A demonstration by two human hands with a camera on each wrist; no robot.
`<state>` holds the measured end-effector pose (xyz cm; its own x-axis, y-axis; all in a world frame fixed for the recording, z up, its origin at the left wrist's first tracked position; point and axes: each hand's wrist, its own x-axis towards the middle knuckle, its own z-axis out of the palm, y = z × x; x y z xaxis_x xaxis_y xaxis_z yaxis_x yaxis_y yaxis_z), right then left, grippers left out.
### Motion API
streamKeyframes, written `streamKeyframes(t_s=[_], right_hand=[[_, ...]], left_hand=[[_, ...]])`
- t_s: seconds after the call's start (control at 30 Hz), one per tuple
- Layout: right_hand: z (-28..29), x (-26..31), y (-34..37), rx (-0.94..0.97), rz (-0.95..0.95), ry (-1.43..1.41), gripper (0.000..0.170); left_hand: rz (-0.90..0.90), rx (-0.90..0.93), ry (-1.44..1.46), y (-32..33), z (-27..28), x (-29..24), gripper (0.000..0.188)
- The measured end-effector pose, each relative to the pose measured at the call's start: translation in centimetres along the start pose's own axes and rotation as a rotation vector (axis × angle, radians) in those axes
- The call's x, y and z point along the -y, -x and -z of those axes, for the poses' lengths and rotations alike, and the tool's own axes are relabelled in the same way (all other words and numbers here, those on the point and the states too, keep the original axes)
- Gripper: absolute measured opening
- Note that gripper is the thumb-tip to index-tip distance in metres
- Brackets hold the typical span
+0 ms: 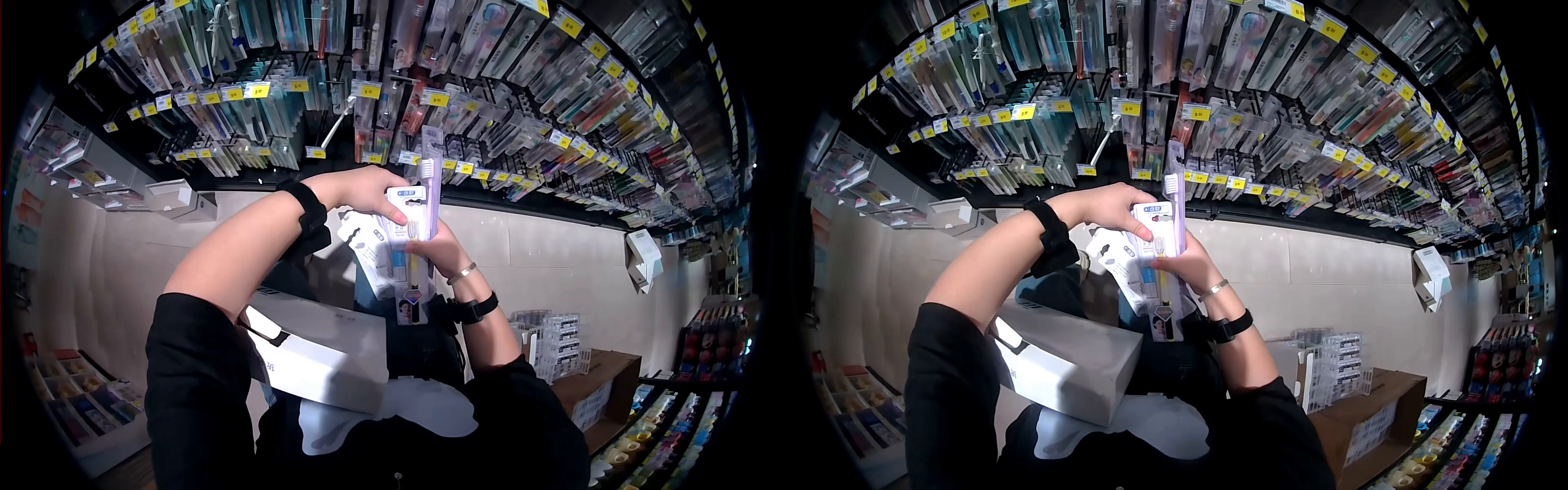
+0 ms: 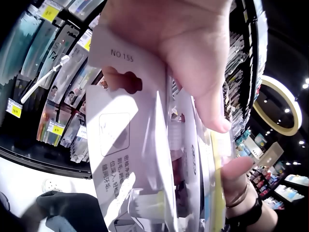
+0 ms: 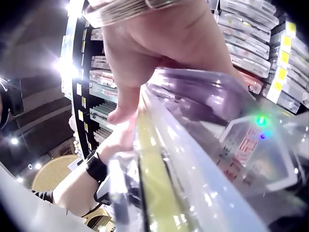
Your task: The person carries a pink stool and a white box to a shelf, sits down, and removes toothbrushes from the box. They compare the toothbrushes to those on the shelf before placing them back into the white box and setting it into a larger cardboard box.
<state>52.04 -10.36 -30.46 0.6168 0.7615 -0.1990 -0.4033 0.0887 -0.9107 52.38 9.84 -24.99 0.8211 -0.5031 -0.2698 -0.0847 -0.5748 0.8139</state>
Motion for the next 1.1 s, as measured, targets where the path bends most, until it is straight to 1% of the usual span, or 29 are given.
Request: streamKeyframes(t_s=[0.1, 0.13, 0.17, 0.23, 0.33, 0.37, 0.43, 0.5, 0.53, 0.57, 0.63, 0.67, 0.7, 0.77, 0.87, 0.97, 1.1], right_hand=[[3.5, -1.1, -1.1, -0.103, -0.011, 0.019, 0.052], [4.2, -0.6, -1.4, -0.121, 0.027, 0.027, 0.049], [5.2, -0.5, -2.0, -0.126, 0.032, 0.023, 0.047], [6.0, 0.3, -3.5, -0.119, -0.082, 0.028, 0.044], [7.5, 0.2, -7.3, -0.064, -0.175, 0.151, 0.041], [8.5, -0.9, -9.2, -0.082, -0.109, 0.168, 0.037], [10.0, -1.9, -12.0, -0.106, -0.166, 0.173, 0.035], [10.9, -2.2, -14.5, -0.039, -0.162, 0.36, 0.033], [10.5, -1.9, -15.5, -0.008, -0.135, 0.364, 0.03], [10.1, -1.4, -16.5, 0.024, -0.121, 0.345, 0.03], [9.6, -1.3, -18.2, 0.042, -0.13, 0.133, 0.03], [9.9, -1.6, -19.2, 0.082, -0.109, 0.114, 0.03], [10.0, -1.7, -19.7, 0.084, -0.12, 0.135, 0.032], [10.1, -2.3, -20.2, 0.081, -0.109, 0.049, 0.031], [10.1, -3.2, -20.4, 0.047, -0.113, 0.017, 0.032], [9.9, -3.3, -20.3, 0.036, -0.124, 0.004, 0.033], [10.6, -3.9, -20.4, 0.038, -0.162, 0.015, 0.033]], left_hand=[[0.019, 0.049, 0.049, -0.4, 0.8, 1.0, 0.043], [0.024, 0.019, 0.067, -0.7, 0.9, 1.5, 0.041], [0.015, 0.031, 0.066, -1.1, 1.1, 1.9, 0.04], [-0.004, 0.058, 0.067, -1.9, 1.7, 2.6, 0.038], [-0.007, 0.109, 0.097, -2.8, 2.8, 3.1, 0.037], [-0.014, 0.119, 0.095, -3.1, 3.2, 3.3, 0.037], [0.001, 0.112, 0.067, -3.5, 3.7, 3.7, 0.038], [0.018, 0.094, 0.041, -3.8, 4.1, 4.3, 0.039], [-0.008, 0.1, 0.076, -3.8, 4.3, 4.6, 0.04], [-0.008, 0.095, 0.09, -3.9, 4.3, 5.1, 0.04], [-0.006, 0.09, 0.121, -4.1, 4.1, 6.1, 0.04], [-0.033, 0.085, 0.118, -4.2, 4.0, 6.5, 0.039], [-0.041, 0.09, 0.102, -4.4, 4.0, 6.8, 0.04], [-0.058, 0.096, 0.065, -4.6, 4.1, 6.7, 0.04], [-0.052, 0.106, 0.017, -4.9, 4.3, 6.8, 0.041], [0.001, 0.113, 0.065, -5.2, 4.3, 7.1, 0.041], [-0.009, 0.125, 0.09, -5.3, 4.4, 6.9, 0.04]])
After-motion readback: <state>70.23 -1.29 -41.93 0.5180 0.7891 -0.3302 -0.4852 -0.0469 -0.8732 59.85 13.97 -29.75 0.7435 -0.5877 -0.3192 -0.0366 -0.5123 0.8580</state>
